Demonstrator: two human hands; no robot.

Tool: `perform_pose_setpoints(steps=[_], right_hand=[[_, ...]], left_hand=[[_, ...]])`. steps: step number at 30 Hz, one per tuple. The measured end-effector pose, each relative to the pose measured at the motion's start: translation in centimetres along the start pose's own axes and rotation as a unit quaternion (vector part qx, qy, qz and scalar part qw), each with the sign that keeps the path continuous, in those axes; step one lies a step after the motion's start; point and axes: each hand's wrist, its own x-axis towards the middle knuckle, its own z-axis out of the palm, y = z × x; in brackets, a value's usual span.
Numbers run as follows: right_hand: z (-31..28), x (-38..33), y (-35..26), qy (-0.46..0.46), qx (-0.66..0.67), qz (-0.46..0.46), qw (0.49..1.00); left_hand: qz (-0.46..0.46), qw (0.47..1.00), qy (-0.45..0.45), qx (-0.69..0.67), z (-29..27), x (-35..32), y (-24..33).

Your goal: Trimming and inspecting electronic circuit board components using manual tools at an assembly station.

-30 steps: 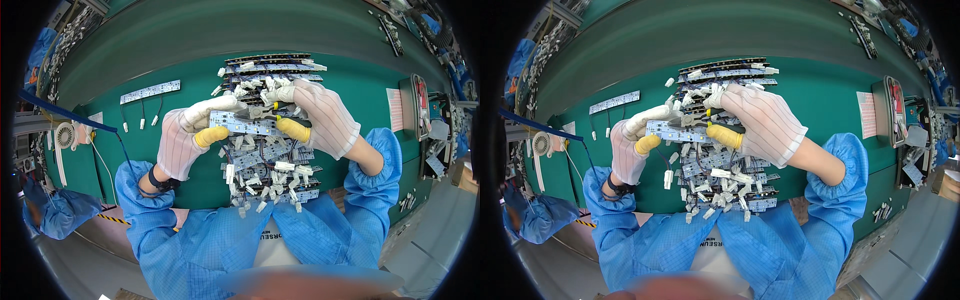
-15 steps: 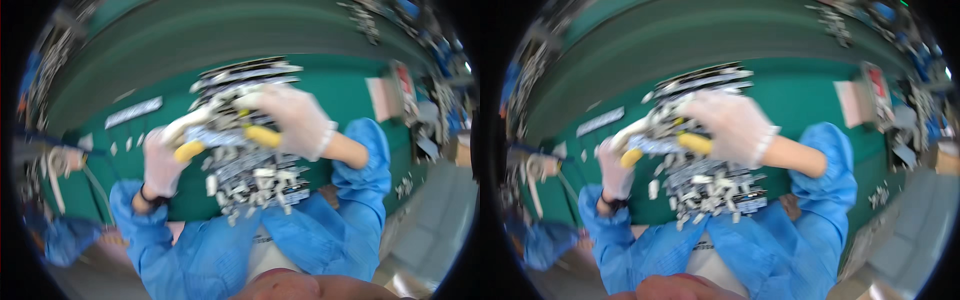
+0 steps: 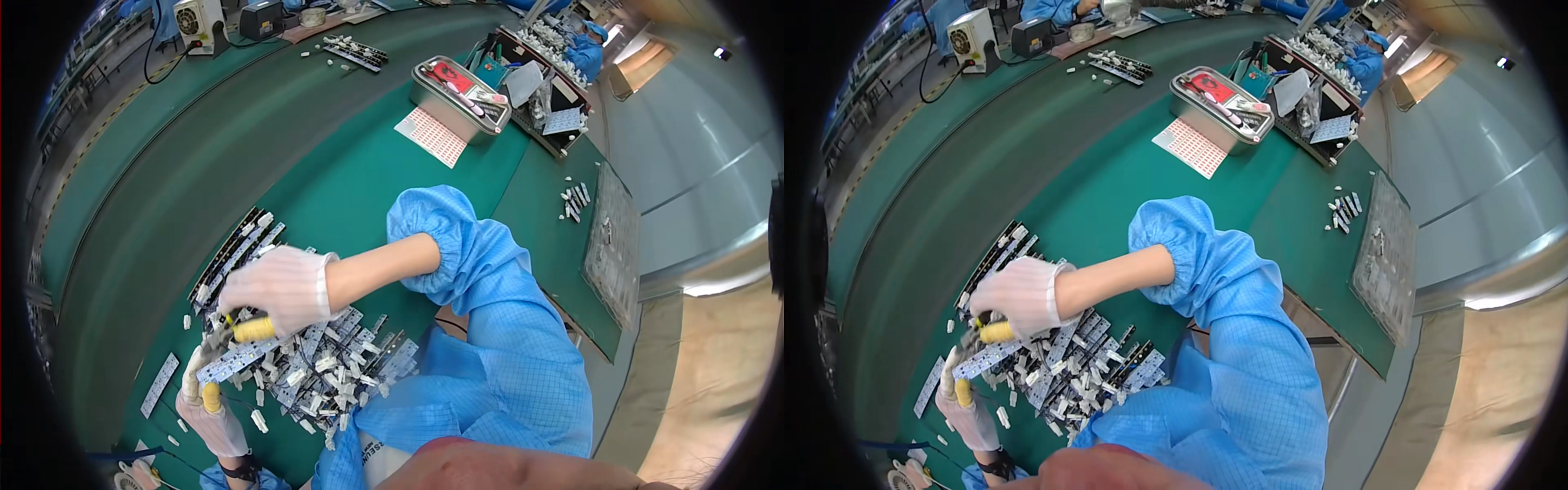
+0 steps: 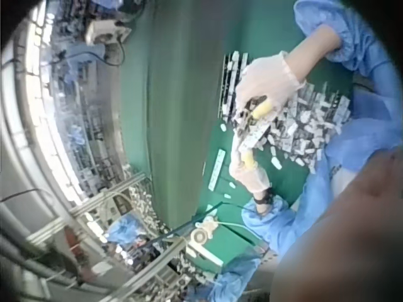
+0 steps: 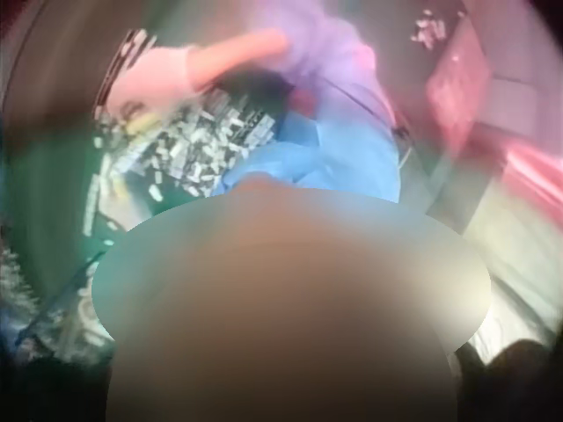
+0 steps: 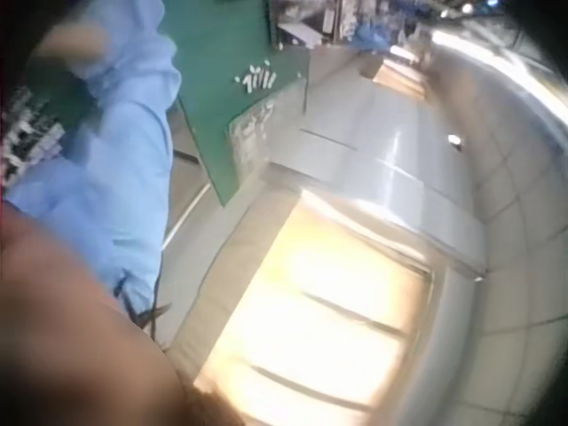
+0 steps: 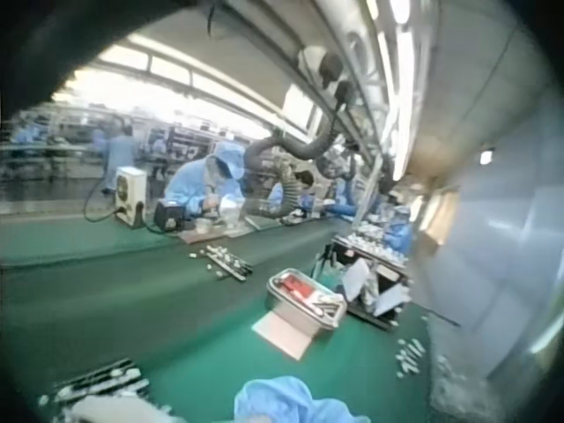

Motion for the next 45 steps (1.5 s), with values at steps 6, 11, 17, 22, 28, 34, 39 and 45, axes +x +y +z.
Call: perform_pose_setpoints(steps=[6, 11, 17, 22, 28, 34, 39, 45], right_hand=[[-4.4, -2.3, 5.3, 0.152, -0.031, 0.109, 0.982], [-6.0, -8.7, 11.0, 0.167, -0.314, 0.247, 0.901], [-3.6, -11.4, 14.2, 0.085, -0.458, 0.269, 0.843], [-4.9, -6.7, 12.2, 0.077, -0.457, 0.206, 0.862], [-3.4, 1.2, 14.8, 0.09, -0.153, 0.079, 0.981], [-0.5, 6.7, 16.1, -0.081, -0.015, -0.012, 0.996], [0.8, 6.7, 15.5, -0.134, -0.003, -0.037, 0.99], [1.1, 5.9, 14.7, -0.096, -0.032, -0.021, 0.995]], left_hand=[[0.106, 0.975, 0.044, 0.19, -0.8, 0.9, 1.2], [0.086, 0.989, 0.093, 0.076, -2.2, 1.5, 1.8], [0.064, 0.942, 0.19, -0.269, -4.4, 1.7, -0.7], [0.08, 0.889, 0.203, -0.403, -5.9, 2.2, -1.9], [0.075, 0.858, 0.138, -0.488, -7.3, 1.7, -3.7], [0.044, 0.866, 0.14, -0.477, -7.2, 1.9, -3.5], [0.006, 0.863, 0.194, -0.467, -5.7, 2.7, -1.7], [-0.014, 0.853, 0.225, -0.47, -5.5, 2.6, -1.7]])
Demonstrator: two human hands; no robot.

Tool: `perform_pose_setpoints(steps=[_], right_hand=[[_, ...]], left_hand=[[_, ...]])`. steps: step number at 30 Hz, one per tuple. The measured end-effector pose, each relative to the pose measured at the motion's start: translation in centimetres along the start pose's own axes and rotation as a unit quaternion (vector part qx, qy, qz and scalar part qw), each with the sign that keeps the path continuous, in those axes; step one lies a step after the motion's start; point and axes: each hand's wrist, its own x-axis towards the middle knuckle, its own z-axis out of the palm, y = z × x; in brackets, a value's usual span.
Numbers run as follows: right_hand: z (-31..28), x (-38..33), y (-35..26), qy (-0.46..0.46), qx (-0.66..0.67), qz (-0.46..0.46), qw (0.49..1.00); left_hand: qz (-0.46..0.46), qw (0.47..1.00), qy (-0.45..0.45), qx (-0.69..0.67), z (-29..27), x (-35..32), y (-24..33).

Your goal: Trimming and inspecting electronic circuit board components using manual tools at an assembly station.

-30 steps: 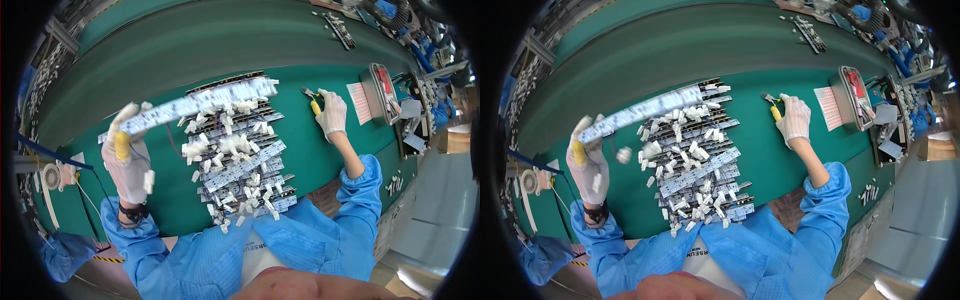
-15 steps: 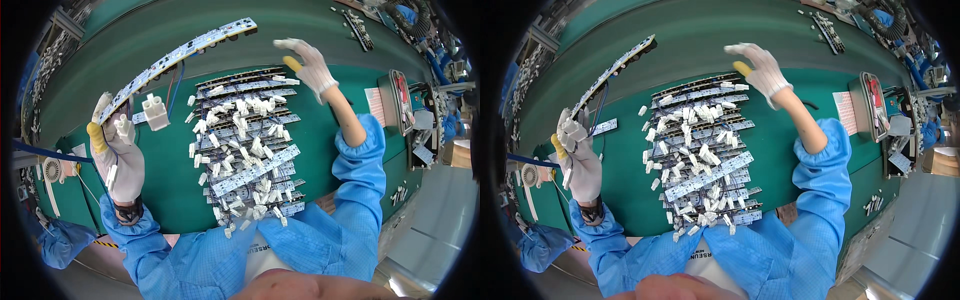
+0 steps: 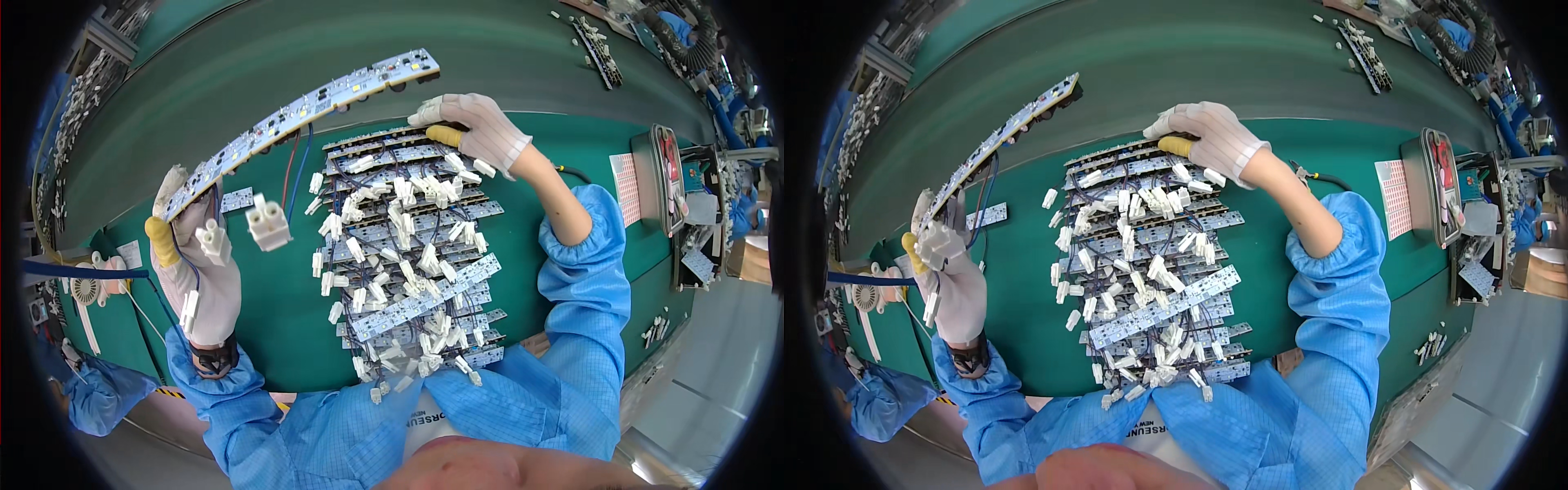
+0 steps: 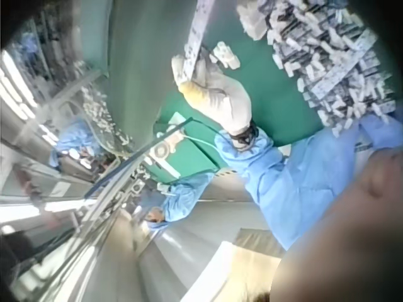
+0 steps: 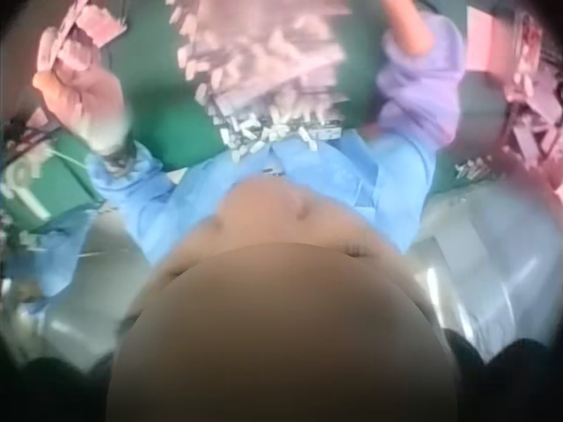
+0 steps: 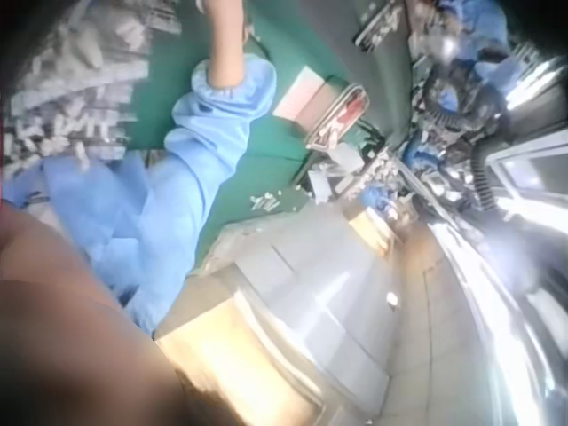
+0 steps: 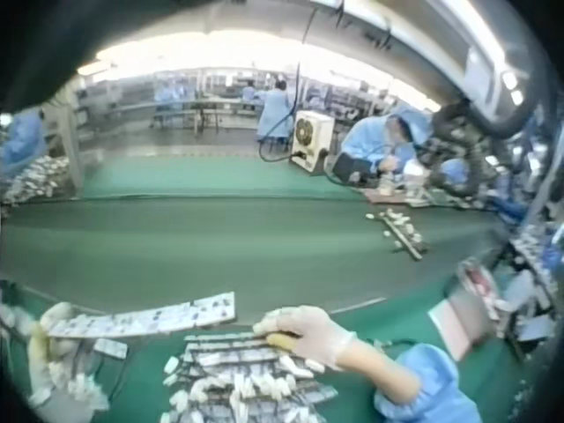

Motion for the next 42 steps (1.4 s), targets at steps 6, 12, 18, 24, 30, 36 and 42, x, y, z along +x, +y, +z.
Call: perform_pose_setpoints(steps=[6, 12, 18, 24, 30, 36, 42], right_hand=[[0.6, -0.9, -1.1, 0.04, -0.05, 0.015, 0.998], [0.7, -1.0, -0.9, 0.095, -0.02, 0.032, 0.995], [-2.3, -3.1, -1.3, 0.25, 0.035, 0.103, 0.962], [-1.0, -9.3, -2.4, 0.256, 0.058, 0.155, 0.952], [1.9, -10.5, -0.7, 0.249, -0.076, 0.176, 0.949], [1.4, -8.6, -1.0, 0.308, -0.013, 0.121, 0.944], [-1.3, -7.5, -10.9, 0.282, 0.411, 0.069, 0.864]], left_hand=[[-0.012, 0.998, -0.067, -0.009, -1.1, 0.0, 0.2], [0.017, 0.998, -0.064, -0.02, -2.2, 0.2, -0.2], [0.034, 0.998, -0.058, 0.019, -1.4, 0.2, -0.5], [0.047, 0.997, -0.041, 0.054, -1.0, -0.2, -0.5], [0.022, 0.996, -0.052, 0.067, 0.1, -0.3, -0.6], [0.039, 0.981, -0.093, 0.167, 0.8, -1.0, -1.7], [-0.011, 0.969, -0.128, 0.213, 2.0, -2.3, -3.3]])
